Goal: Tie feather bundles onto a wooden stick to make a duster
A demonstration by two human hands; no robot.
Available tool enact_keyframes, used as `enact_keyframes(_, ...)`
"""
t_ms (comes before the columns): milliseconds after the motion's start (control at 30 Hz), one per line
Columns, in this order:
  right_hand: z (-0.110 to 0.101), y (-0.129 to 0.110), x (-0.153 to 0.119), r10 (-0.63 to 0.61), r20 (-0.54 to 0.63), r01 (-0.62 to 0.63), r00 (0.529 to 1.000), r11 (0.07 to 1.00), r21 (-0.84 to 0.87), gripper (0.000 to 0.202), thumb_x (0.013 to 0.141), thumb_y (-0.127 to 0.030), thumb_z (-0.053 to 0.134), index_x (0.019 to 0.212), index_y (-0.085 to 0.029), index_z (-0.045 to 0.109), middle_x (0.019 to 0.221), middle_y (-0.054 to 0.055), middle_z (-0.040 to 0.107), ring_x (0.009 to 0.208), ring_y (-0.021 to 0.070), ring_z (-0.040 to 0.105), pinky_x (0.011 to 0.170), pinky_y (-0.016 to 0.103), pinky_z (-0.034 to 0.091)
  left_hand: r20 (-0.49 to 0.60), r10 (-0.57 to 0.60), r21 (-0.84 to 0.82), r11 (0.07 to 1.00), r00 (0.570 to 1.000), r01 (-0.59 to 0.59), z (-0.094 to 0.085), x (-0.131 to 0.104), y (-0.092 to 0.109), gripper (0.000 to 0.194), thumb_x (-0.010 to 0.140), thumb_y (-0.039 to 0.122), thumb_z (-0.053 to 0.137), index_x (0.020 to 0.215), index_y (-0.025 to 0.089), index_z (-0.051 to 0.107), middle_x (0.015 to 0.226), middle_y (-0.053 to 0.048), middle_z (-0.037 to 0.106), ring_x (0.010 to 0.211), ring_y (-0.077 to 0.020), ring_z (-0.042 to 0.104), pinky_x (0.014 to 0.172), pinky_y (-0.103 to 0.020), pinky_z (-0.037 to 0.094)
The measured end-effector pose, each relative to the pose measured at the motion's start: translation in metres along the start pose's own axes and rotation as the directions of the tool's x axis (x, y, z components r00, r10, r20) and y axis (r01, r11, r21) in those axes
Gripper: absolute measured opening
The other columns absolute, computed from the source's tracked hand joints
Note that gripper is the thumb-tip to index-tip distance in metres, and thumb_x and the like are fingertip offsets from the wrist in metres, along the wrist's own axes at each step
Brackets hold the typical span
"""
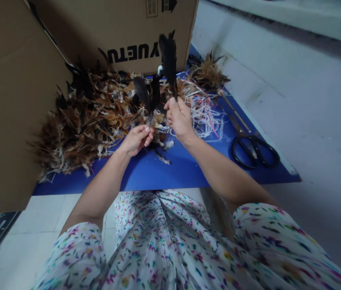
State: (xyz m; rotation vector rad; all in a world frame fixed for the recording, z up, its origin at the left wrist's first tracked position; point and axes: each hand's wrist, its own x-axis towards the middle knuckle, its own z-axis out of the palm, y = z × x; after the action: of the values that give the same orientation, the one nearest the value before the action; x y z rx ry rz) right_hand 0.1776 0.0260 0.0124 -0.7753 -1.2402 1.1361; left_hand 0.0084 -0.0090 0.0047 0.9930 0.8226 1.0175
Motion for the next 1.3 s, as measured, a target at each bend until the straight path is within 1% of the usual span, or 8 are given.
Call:
enact_keyframes(67,0.000,-0.007,0.000,0.058,-0.055,-0.054,0.997,0.996,0.072,0.049,0.093,-0.071,0.049,0.080,-0.024,0.048,0.053,-0.009,0.029,0.042,0.0068,0.031,0.040,0.020,0.026,-0.016,0.019,-0.013,1.000,1.000,-0.020,0.000,0.001,0.000,0.027,0.081,0.029,0.081,0.076,0.011,0.061,0.061,0.002,0.063,0.040,-0.0046,0.049,0.039,-0.016,0.036)
enact_keyframes(133,0.001,-0.013,-0.001,0.117,-0.059,-0.109,0.991,0.986,0.129,0.047,0.095,-0.066,0.050,0.077,-0.023,0.048,0.051,-0.009,0.027,0.040,0.0062,0.025,0.039,0.021,0.024,-0.033,0.031,-0.013,0.999,0.999,-0.031,0.000,0.001,0.001,0.027,0.083,0.028,0.079,0.075,0.012,0.060,0.062,0.001,0.065,0.040,-0.0051,0.050,0.039,-0.016,0.037)
enact_keyframes(333,0.009,-0.011,-0.003,0.247,0.003,-0.244,0.969,0.954,0.175,0.034,0.093,-0.046,0.062,0.073,-0.019,0.054,0.063,-0.004,0.050,0.053,0.0071,0.046,0.048,0.021,0.035,-0.101,0.082,-0.008,0.997,0.992,-0.083,0.002,0.002,0.004,0.023,0.091,0.025,0.069,0.075,0.013,0.059,0.055,0.004,0.059,0.036,-0.0047,0.046,0.037,-0.016,0.034)
enact_keyframes(500,0.012,-0.008,-0.008,0.268,0.091,-0.281,0.959,0.939,0.199,0.023,0.086,-0.032,0.071,0.074,-0.017,0.060,0.062,-0.005,0.051,0.055,0.0064,0.045,0.053,0.022,0.036,-0.120,0.115,-0.001,0.993,0.986,-0.116,0.003,0.001,0.005,0.023,0.092,0.026,0.068,0.075,0.014,0.059,0.057,0.004,0.058,0.036,-0.0044,0.046,0.038,-0.016,0.034)
enact_keyframes(633,0.013,-0.009,-0.010,0.295,0.094,-0.310,0.951,0.921,0.236,0.017,0.079,-0.024,0.077,0.074,-0.016,0.063,0.062,-0.005,0.056,0.057,0.0060,0.048,0.056,0.021,0.036,-0.136,0.112,0.008,0.994,0.984,-0.112,0.002,0.000,0.004,0.022,0.092,0.026,0.068,0.076,0.013,0.059,0.064,0.003,0.062,0.039,-0.0040,0.050,0.039,-0.016,0.036)
enact_keyframes(933,0.010,0.001,-0.008,0.309,0.089,-0.322,0.947,0.915,0.244,0.036,0.060,-0.035,0.090,0.080,-0.018,0.066,0.080,-0.001,0.071,0.075,0.0111,0.061,0.065,0.025,0.043,-0.164,0.096,0.032,0.995,0.982,-0.092,0.003,0.001,0.003,0.024,0.089,0.029,0.072,0.077,0.014,0.059,0.067,0.002,0.064,0.041,-0.0040,0.052,0.040,-0.016,0.039)
enact_keyframes(1100,0.009,0.002,-0.008,0.277,0.070,-0.286,0.958,0.931,0.226,0.043,0.056,-0.042,0.093,0.077,-0.019,0.063,0.077,-0.001,0.067,0.072,0.0118,0.058,0.064,0.027,0.043,-0.150,0.097,0.031,0.995,0.984,-0.093,0.003,-0.001,0.005,0.022,0.091,0.027,0.070,0.077,0.013,0.061,0.059,0.004,0.060,0.039,-0.0043,0.049,0.040,-0.016,0.037)
enact_keyframes(1300,0.009,0.003,-0.007,0.146,0.030,-0.149,0.989,0.976,0.161,0.053,0.053,-0.056,0.092,0.071,-0.020,0.059,0.069,-0.004,0.057,0.065,0.0091,0.046,0.059,0.026,0.040,-0.114,0.109,0.024,0.994,0.987,-0.107,0.003,0.000,0.004,0.025,0.086,0.028,0.075,0.074,0.013,0.060,0.055,0.005,0.057,0.037,-0.0039,0.046,0.038,-0.017,0.035)
